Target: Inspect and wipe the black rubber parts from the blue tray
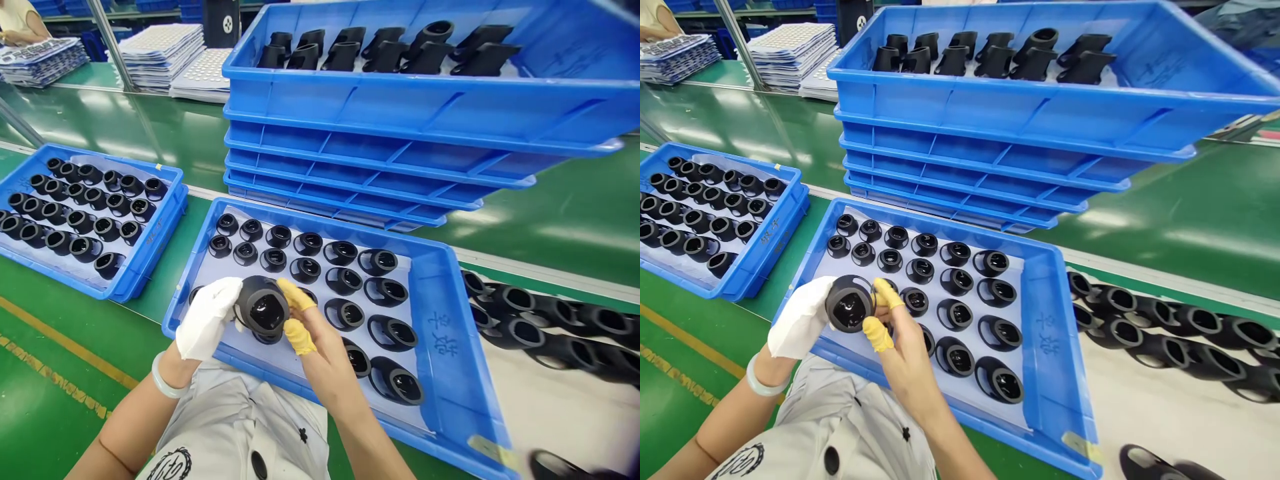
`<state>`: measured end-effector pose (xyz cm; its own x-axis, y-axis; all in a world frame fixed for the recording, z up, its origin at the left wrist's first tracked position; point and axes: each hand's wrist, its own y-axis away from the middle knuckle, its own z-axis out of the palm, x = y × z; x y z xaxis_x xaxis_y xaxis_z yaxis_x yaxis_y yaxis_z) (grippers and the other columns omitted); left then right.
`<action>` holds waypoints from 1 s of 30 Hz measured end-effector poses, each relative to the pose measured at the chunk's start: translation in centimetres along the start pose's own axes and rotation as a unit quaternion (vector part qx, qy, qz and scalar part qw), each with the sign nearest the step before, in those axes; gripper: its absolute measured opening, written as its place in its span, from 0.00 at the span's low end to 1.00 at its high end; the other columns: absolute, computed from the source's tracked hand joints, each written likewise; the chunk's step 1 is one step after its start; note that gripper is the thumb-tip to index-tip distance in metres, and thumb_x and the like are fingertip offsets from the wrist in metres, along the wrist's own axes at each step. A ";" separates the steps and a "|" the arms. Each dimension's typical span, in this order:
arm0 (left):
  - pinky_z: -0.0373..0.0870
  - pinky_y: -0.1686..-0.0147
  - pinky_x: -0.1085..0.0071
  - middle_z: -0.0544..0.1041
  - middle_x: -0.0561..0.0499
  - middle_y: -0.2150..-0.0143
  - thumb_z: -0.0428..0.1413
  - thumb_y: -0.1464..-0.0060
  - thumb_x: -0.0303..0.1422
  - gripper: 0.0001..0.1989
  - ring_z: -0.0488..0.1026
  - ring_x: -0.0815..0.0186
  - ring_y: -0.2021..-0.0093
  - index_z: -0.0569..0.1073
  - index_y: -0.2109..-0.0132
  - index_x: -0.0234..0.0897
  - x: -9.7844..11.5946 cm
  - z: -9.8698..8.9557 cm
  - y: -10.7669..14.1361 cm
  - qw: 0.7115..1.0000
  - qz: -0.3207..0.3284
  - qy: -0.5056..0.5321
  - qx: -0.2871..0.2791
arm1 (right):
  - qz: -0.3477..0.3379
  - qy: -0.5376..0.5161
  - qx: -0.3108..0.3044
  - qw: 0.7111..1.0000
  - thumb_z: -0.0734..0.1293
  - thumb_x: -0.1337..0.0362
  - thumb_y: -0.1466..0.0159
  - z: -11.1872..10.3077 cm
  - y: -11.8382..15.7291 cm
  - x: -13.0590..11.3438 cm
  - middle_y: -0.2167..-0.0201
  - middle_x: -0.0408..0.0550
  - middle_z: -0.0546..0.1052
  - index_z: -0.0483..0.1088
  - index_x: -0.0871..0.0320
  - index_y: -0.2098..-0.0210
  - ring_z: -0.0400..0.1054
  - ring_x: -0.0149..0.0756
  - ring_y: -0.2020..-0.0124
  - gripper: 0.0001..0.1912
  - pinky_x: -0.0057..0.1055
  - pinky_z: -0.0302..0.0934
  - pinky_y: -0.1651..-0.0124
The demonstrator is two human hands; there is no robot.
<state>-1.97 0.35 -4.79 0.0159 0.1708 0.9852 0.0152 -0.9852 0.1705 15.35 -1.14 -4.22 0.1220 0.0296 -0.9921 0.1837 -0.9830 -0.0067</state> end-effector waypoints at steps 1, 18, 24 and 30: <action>0.74 0.65 0.65 0.78 0.46 0.67 0.50 0.42 0.44 0.17 0.75 0.61 0.66 0.76 0.64 0.36 0.1 -0.2 0.1 1.000 0.015 -0.019 0.005 | 0.037 -0.044 -0.036 0.998 0.62 0.47 0.36 -0.1 0.0 0.1 0.57 0.53 0.73 0.63 0.56 0.43 0.69 0.41 0.58 0.28 0.39 0.65 0.54; 0.55 0.87 0.76 0.66 0.54 0.85 0.51 0.44 0.49 0.22 0.59 0.74 0.87 0.72 0.73 0.34 0.9 1.5 0.6 0.916 -0.261 0.288 -0.103 | 0.260 -0.481 -0.048 0.836 0.73 0.48 0.47 1.0 -0.5 -1.4 0.80 0.46 0.76 0.73 0.61 0.73 0.69 0.30 0.82 0.20 0.22 0.64 0.81; 0.62 0.83 0.81 0.74 0.52 0.76 0.53 0.42 0.37 0.12 0.68 0.75 0.81 0.73 0.66 0.32 1.8 1.8 0.3 0.872 -0.315 0.375 0.011 | 0.342 -0.601 -0.027 0.722 0.77 0.56 0.52 1.3 -0.9 0.3 0.75 0.40 0.76 0.73 0.59 0.70 0.63 0.20 0.84 0.17 0.14 0.59 0.82; 0.62 0.80 0.72 0.67 0.51 0.86 0.50 0.44 0.49 0.24 0.63 0.71 0.84 0.72 0.74 0.32 2.1 1.8 1.0 0.966 -0.135 0.195 -0.100 | 0.260 -0.536 -0.075 0.800 0.65 0.54 0.39 1.7 -1.0 0.8 0.76 0.42 0.70 0.66 0.58 0.72 0.54 0.24 0.84 0.13 0.23 0.52 0.83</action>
<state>-0.16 -0.21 -2.59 -0.3404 0.4428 0.8295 -0.2287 -0.8947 0.3838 13.65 -0.44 -5.20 -0.6720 -0.6274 -0.3935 0.5043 -0.7767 0.3774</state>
